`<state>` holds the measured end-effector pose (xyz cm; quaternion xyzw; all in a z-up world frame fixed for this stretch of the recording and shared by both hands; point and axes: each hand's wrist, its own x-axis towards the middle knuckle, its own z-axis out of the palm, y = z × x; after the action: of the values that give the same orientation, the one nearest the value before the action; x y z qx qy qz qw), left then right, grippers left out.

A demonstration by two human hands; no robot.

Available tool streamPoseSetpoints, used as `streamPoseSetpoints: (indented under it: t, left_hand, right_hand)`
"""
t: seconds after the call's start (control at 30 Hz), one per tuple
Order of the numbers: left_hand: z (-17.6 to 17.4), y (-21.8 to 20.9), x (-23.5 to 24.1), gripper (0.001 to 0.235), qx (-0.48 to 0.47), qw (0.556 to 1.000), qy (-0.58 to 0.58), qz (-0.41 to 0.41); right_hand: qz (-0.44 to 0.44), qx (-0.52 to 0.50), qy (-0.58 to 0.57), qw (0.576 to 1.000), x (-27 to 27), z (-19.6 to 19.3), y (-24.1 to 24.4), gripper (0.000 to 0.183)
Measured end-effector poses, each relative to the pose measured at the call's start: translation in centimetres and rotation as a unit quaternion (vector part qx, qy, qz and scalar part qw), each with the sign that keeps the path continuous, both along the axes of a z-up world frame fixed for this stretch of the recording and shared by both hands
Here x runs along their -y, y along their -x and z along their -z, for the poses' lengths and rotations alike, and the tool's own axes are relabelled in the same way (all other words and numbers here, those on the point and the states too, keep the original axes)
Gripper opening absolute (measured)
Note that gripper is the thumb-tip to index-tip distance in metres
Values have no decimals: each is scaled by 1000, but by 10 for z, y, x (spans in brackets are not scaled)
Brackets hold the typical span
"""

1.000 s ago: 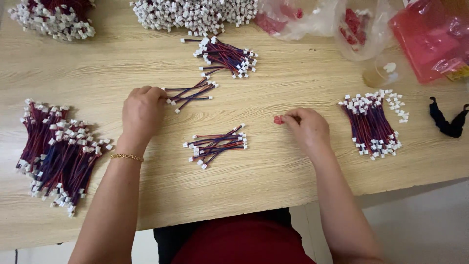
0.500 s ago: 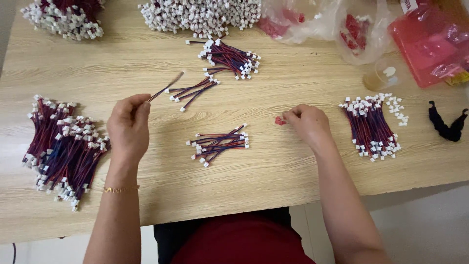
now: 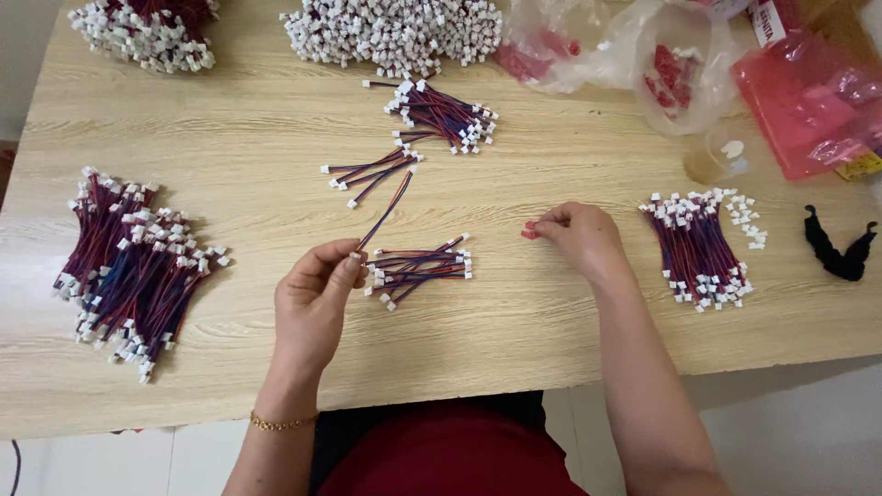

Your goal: The person repeatedly picks a short multi-colored wire with white connectors and a small red plastic piece from a table, then joins them by hand. The finished units are placed into a growing pile on the table. The person continues this cycle throughout the clip.

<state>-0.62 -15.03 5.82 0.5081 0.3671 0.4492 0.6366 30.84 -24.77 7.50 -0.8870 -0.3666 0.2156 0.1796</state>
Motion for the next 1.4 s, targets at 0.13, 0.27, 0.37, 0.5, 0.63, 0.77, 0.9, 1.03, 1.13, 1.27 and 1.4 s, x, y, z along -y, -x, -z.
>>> streamPoseSetpoints:
  t: [0.13,0.27,0.37,0.5,0.63,0.77,0.9,1.03,1.13,1.27,1.4]
  left_hand:
    - [2,-2,6,19,-1,1000,-5,6]
    - [6,-6,12,21,-2,1000,8,13]
    - [1,-6,18,21,-2,1000,13,18]
    - [-9,-4,21,21,-9,1000,9,20]
    - [-3,-1,21,21,-6,1000,13,21]
    - [3,-3,20,21,-3,1000,11,26]
    - [18,-5,16,20,11,1000,9,23]
    - [20,-18,19,19,31,999,24,10]
    - [29,-22,20,25,32,998,38,30]
    - [30,-23,22,17,59,997,45,10]
    - [17,-21,24,16,48,998,44,10]
  right_hand:
    - [-8,1,-1,1000,-2,6,-3,28]
    - [-11,25,16,999,-5,16,-12,25]
    - [-12,26,16,999,-6,11,-8,27]
    - [5,-18,-13,1000,-2,-10,2,29]
    - [37,-37,-103,993,10,56,-43,20]
    - [90,-114,-213,966,22,56,-33,15]
    - [131,-356,-402,833,35,48,9,20]
    - [48,-454,-423,783,26,25,70,19]
    - [-4,-494,-414,765,15,16,103,20]
    - [-108,-365,-416,826,-5,-11,138,16]
    - [-224,-178,-428,857,-15,-39,155,14]
